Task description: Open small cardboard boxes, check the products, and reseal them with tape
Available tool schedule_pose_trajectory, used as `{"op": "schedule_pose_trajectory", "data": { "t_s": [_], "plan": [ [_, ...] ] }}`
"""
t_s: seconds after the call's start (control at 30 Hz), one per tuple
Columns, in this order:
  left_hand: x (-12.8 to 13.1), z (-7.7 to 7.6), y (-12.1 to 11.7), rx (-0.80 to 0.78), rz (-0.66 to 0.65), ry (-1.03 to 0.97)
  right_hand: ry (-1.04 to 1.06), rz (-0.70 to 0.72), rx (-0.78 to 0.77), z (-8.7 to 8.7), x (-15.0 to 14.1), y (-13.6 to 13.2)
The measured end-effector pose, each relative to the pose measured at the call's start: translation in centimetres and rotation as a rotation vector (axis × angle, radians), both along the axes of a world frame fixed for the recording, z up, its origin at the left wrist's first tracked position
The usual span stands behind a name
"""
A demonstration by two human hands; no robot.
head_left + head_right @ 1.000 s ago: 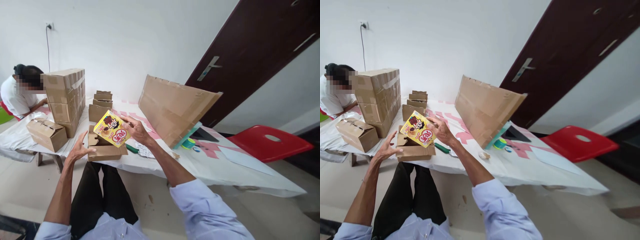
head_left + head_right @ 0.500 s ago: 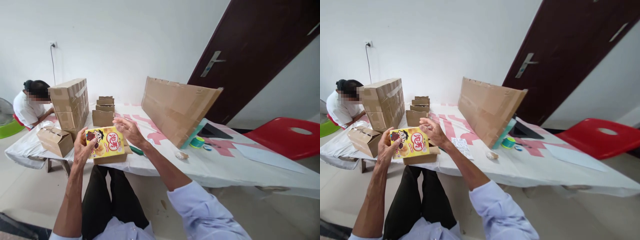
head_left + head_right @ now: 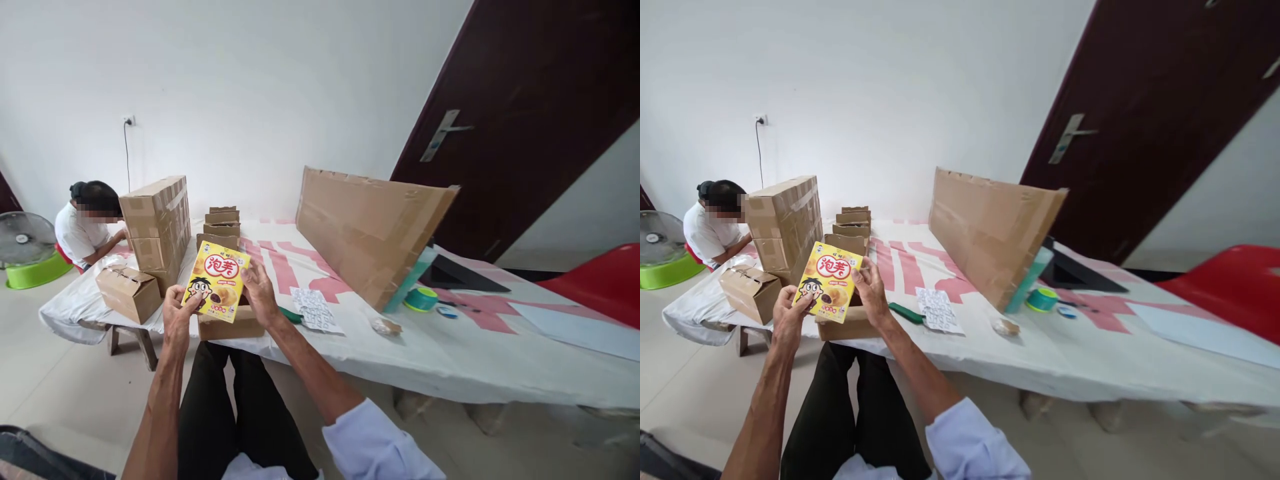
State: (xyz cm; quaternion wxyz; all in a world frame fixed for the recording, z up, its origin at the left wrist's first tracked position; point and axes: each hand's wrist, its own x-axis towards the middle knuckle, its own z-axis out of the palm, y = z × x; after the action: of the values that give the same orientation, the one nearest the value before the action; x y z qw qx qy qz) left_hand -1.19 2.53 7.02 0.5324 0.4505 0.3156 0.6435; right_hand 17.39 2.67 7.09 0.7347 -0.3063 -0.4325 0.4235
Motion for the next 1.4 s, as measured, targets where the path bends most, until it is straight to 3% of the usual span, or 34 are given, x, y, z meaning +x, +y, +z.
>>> {"op": "schedule_pose_trajectory", "data": {
  "t_s": [0.13,0.33,0.5,0.77,0.97,1.23,1.4],
  "plan": [
    [0.5,-0.6,1.2,-0.024,0.071,-0.009,-0.125,-0.003,0.019,-1.4,-0.6,0.8],
    [-0.5,-2.4,2.9,-0.022,0.108,0.378,-0.232,0.014,-0.086,-4.4,-0.7,2.9],
    [-1.0,-3.4,3.9,-0.057,0.088,0.442,-0.265,0.014,-0.123,-5.1,-0.4,3.7],
    [-0.9,-3.5,4.1,-0.063,0.082,0.444,-0.311,0.020,-0.108,-4.3,-0.3,3.1],
    [-1.0,-2.5,3.6,-0.032,0.070,0.405,-0.313,0.025,-0.100,-3.6,-0.6,2.7],
    [-0.7,0.5,3.6,0.113,0.002,0.253,-0.350,-0.084,0.096,0.3,-0.9,1.8],
    [-0.5,1.5,3.3,0.171,-0.006,0.199,-0.360,-0.094,0.170,1.9,-0.8,1.4]
  ]
}}
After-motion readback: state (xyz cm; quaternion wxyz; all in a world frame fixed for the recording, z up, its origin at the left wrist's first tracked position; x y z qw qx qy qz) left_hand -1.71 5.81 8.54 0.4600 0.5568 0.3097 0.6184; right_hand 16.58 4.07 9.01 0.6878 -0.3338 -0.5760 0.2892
